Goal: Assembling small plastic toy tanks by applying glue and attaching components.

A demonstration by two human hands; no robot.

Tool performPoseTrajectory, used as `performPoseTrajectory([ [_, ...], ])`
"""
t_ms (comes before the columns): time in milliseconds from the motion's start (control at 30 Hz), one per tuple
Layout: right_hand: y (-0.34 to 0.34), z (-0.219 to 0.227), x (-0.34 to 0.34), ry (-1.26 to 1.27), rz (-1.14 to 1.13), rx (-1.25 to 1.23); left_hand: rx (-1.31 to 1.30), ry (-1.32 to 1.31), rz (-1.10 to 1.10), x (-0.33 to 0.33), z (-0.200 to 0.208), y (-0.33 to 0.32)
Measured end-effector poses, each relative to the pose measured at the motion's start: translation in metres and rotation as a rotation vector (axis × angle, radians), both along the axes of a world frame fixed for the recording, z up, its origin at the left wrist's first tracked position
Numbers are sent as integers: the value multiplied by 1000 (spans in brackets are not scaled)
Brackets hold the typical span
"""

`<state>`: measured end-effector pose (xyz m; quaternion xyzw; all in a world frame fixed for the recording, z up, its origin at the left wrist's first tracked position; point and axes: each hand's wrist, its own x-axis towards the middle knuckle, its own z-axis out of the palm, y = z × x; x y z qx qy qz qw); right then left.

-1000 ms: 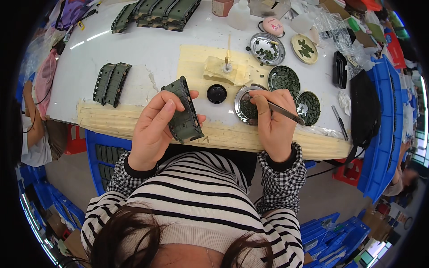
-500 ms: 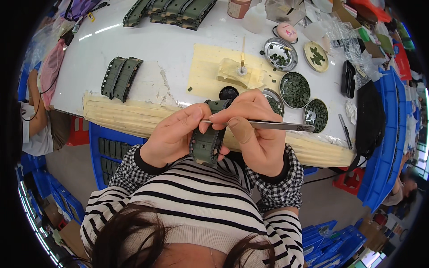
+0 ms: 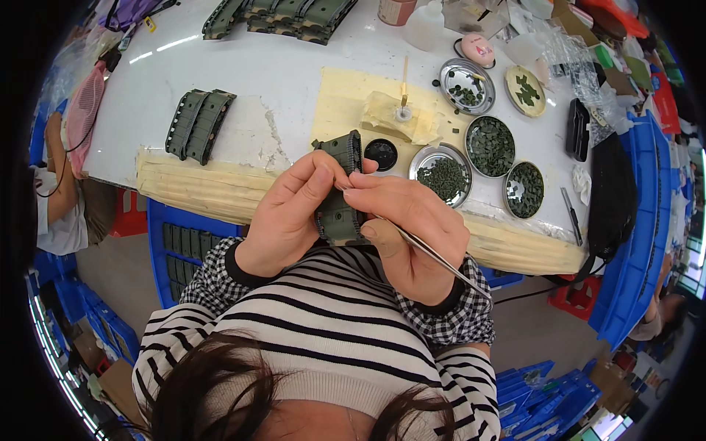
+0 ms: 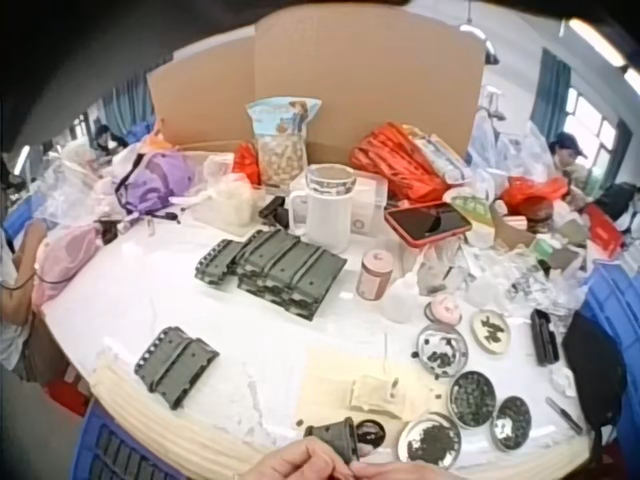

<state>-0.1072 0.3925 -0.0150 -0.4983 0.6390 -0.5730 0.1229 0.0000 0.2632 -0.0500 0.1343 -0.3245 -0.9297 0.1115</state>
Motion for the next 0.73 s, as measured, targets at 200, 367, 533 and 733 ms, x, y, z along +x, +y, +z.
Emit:
performPoseTrajectory([
  [200,-3,-3,1,-33,-26,-23,-75,37,30,0,-3,0],
  [367,-4,-6,2,-14,-44,-29,-102,45,68,-2,-4,1],
  [533,-5,-6,3,-20,-50,-37,-147,49,93,-1,-5,2],
  [733,-4,-13,3,-55,-59,-69,-118,42,74,0,-1,1],
])
